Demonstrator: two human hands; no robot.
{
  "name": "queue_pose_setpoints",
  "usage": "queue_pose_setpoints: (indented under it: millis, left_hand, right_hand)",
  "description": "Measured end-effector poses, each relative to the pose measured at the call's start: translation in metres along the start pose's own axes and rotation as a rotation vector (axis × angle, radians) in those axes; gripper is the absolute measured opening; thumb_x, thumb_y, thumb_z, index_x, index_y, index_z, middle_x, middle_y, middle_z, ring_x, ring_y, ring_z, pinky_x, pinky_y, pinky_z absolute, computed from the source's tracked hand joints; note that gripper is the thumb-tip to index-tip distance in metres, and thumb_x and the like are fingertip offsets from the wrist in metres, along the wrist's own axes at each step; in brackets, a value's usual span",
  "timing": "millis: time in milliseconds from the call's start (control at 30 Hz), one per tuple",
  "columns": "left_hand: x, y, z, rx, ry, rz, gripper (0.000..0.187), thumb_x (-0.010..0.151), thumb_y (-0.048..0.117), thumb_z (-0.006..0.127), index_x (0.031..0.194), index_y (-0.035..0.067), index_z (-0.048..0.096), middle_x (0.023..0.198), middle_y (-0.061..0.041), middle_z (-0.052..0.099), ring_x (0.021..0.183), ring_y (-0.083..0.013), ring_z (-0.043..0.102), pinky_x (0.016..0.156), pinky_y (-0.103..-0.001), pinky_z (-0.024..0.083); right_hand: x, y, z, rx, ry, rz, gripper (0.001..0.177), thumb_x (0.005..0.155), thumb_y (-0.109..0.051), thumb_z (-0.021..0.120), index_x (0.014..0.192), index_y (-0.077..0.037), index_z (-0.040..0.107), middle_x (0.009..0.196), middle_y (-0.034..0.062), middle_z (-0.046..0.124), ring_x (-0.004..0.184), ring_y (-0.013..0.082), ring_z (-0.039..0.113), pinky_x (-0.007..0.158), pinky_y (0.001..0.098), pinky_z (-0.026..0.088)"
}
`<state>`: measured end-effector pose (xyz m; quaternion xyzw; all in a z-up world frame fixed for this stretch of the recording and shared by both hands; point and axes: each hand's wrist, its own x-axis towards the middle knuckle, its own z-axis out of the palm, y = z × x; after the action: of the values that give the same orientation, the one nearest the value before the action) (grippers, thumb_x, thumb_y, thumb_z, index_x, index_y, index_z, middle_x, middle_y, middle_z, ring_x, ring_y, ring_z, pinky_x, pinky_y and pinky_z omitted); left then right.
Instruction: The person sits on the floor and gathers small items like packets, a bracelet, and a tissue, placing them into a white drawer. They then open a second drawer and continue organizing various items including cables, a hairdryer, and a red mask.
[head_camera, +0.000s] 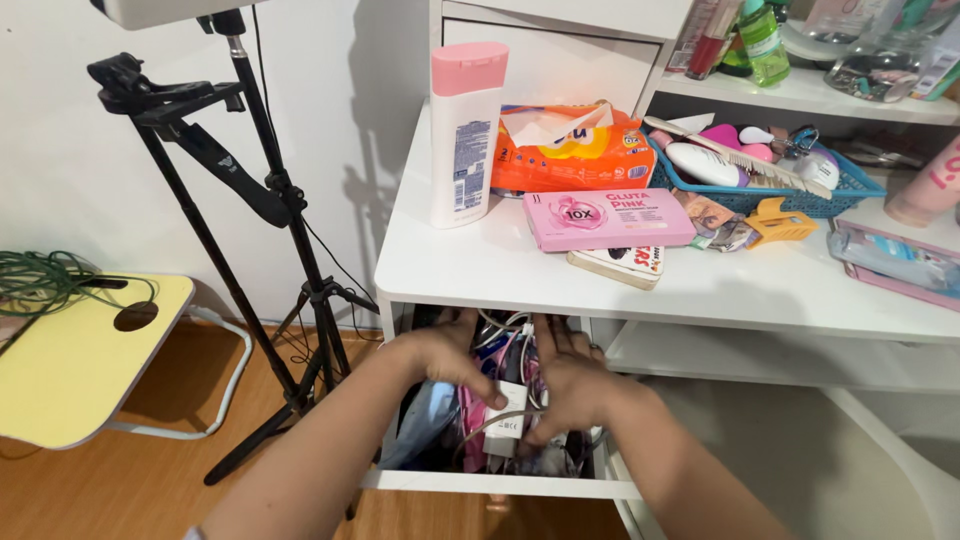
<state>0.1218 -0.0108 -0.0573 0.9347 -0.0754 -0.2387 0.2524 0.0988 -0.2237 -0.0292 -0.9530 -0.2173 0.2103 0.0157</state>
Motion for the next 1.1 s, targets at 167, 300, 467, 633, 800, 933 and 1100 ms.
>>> queue_pose_setpoints:
  millis: [167,300,467,633,800,933,1100]
  left_hand:
    - [-0.007,-0.002,0.006,-0.118,-0.043,0.076,0.160,0.043,0.047,0.092,0.159,-0.002,-0.006,0.161,-0.029,0.031,0.150,-0.0345,0.035,0.121,-0.036,0.034]
    - [-0.018,0.009,0.007,0.006,-0.196,0.046,0.168,0.048,0.058,0.093,0.152,-0.017,-0.016,0.156,-0.036,0.037,0.147,-0.0346,0.044,0.121,-0.032,0.039]
    - [-0.027,0.027,0.015,0.159,-0.210,0.232,0.120,0.060,0.063,0.093,0.155,0.012,0.040,0.163,-0.036,0.016,0.143,-0.0434,0.039,0.118,-0.036,0.034]
    - [-0.026,0.037,0.031,0.198,-0.070,-0.012,0.152,0.054,0.053,0.091,0.155,-0.015,0.001,0.134,-0.032,0.061,0.126,-0.0375,0.064,0.108,-0.033,0.049]
    - [-0.026,0.028,0.040,0.301,0.027,-0.039,0.141,0.065,0.049,0.089,0.158,-0.009,-0.001,0.136,-0.033,0.057,0.130,-0.0411,0.058,0.109,-0.037,0.048]
    - [-0.022,0.030,0.039,0.354,-0.025,0.004,0.136,0.068,0.055,0.089,0.159,0.003,0.002,0.148,-0.032,0.040,0.134,-0.0399,0.052,0.112,-0.036,0.043]
    - [-0.024,0.041,0.044,0.330,-0.020,-0.132,0.151,0.066,0.058,0.089,0.161,-0.005,-0.009,0.144,-0.025,0.056,0.133,-0.0333,0.059,0.114,-0.032,0.046]
  right_hand:
    - [0.005,0.004,0.003,0.118,0.061,-0.057,0.172,0.045,-0.048,0.103,0.155,0.000,-0.020,0.164,0.0298,0.009,0.153,0.0419,0.015,0.124,0.0430,0.019]
    - [0.006,0.006,0.001,0.087,0.089,-0.103,0.168,0.043,-0.044,0.102,0.157,-0.001,-0.014,0.157,0.0313,0.025,0.147,0.0428,0.032,0.123,0.0380,0.029]
    - [0.005,0.016,-0.005,0.195,0.101,-0.134,0.166,0.039,-0.038,0.099,0.158,-0.002,-0.011,0.148,0.0289,0.045,0.140,0.0390,0.046,0.117,0.0338,0.039]
    - [0.005,0.019,-0.002,0.180,0.167,-0.245,0.157,0.043,-0.039,0.103,0.153,-0.001,-0.003,0.149,0.0328,0.041,0.139,0.0412,0.044,0.115,0.0372,0.037]
    - [-0.004,0.031,0.003,0.185,-0.024,-0.254,0.152,0.050,-0.044,0.093,0.156,0.004,-0.003,0.141,0.0321,0.054,0.135,0.0372,0.055,0.113,0.0324,0.044]
    - [-0.008,0.034,0.012,0.108,0.012,-0.278,0.154,0.056,-0.032,0.096,0.157,0.005,-0.014,0.148,0.0406,0.037,0.140,0.0426,0.045,0.113,0.0350,0.042]
    - [-0.008,0.019,0.020,0.193,0.035,-0.212,0.154,0.056,-0.017,0.095,0.155,0.004,-0.022,0.151,0.0445,0.026,0.130,0.0451,0.053,0.108,0.0355,0.047]
